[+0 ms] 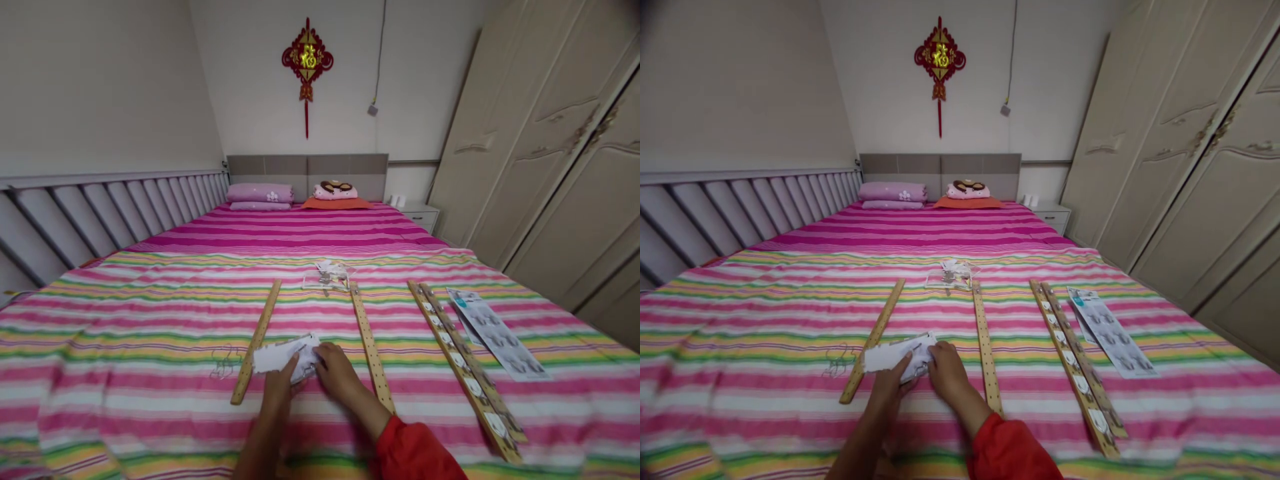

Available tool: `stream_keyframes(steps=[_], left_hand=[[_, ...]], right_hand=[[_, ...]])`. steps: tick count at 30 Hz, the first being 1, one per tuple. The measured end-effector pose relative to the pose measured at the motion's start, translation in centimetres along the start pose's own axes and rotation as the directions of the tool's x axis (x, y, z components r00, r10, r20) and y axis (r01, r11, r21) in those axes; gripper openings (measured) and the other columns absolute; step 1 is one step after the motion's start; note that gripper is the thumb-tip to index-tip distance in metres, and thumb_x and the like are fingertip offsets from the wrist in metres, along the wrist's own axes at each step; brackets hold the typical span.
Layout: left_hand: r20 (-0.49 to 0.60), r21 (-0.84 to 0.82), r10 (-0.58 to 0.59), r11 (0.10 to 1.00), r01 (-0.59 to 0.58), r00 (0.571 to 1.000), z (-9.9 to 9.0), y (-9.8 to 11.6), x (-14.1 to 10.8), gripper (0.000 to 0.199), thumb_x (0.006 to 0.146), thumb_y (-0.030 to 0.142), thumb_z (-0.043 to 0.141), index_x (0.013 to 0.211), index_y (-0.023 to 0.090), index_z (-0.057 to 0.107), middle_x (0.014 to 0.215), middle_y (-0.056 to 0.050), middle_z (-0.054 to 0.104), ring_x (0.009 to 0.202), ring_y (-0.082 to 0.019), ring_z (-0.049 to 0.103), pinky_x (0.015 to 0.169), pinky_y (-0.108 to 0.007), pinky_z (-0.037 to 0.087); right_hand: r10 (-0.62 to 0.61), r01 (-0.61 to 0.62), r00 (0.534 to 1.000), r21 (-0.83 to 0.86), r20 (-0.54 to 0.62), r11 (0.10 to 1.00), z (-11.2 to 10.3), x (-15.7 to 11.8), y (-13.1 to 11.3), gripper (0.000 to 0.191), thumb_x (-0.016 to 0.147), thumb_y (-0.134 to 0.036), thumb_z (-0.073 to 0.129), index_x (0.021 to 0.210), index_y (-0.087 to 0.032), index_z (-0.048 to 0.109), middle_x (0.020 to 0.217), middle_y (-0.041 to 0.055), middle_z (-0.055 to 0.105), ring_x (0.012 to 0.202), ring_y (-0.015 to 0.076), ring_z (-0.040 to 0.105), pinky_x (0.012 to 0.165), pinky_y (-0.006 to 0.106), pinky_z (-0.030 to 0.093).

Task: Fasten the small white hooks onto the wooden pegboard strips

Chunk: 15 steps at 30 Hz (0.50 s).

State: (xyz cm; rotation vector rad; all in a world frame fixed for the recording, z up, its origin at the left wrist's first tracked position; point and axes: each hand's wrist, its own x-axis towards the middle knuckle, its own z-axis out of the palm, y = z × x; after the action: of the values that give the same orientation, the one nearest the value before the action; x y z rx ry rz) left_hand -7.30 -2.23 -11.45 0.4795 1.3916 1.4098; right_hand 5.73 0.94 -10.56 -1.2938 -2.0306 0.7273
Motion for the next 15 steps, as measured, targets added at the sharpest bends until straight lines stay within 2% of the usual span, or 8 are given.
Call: stream_keyframes(steps=[3,7,9,15], left_hand=[[0.049,-0.001,-0.044,0.999,0.044,0.998,-0.2,1.5,0.4,0.039,0.069,0.033,0.069,0.102,0.016,0.057,0.086,-0.008,0.067,0.066,-0.017,0.065,0.053,-0.026,0.055],[0.092,0.022,-0.068,0.998,0.067,0.993,-0.7,2.7,0.9,0.031,0.064,0.010,0.069,0.092,0.015,0.057,0.079,-0.006,0.067,0.065,-0.016,0.065,0.055,-0.028,0.055],[0.097,0.032,-0.072,0.997,0.069,0.993,-0.8,3.1,1.2,0.032,0.061,0.005,0.069,0.089,0.014,0.057,0.078,-0.005,0.067,0.065,-0.017,0.066,0.056,-0.029,0.056],[0.085,0.025,0.010,1.000,-0.012,0.996,-0.3,3.6,1.8,0.031,0.062,0.012,0.072,0.087,0.019,0.055,0.084,-0.002,0.066,0.074,-0.017,0.066,0.065,-0.032,0.057]], right_hand=[[0.011,-0.012,0.998,-0.015,-0.054,1.000,0.2,-1.0,-0.1,0.028,0.072,-0.008,0.052,0.094,-0.015,0.068,0.096,0.0134,0.064,0.093,0.0258,0.054,0.085,0.035,0.040],[0.019,-0.016,0.993,0.031,-0.117,0.999,0.3,-1.3,0.1,0.029,0.075,-0.004,0.046,0.084,-0.017,0.070,0.084,0.0097,0.065,0.085,0.0219,0.056,0.078,0.029,0.042],[0.040,-0.030,0.988,0.072,-0.152,0.997,0.3,-1.0,0.3,0.029,0.074,-0.002,0.045,0.080,-0.017,0.070,0.079,0.0084,0.064,0.080,0.0211,0.057,0.074,0.028,0.042],[0.159,-0.086,0.949,0.262,-0.271,0.961,0.1,-0.1,0.0,0.016,0.066,-0.010,0.057,0.075,-0.017,0.069,0.074,0.0073,0.061,0.073,0.0235,0.055,0.070,0.032,0.043]])
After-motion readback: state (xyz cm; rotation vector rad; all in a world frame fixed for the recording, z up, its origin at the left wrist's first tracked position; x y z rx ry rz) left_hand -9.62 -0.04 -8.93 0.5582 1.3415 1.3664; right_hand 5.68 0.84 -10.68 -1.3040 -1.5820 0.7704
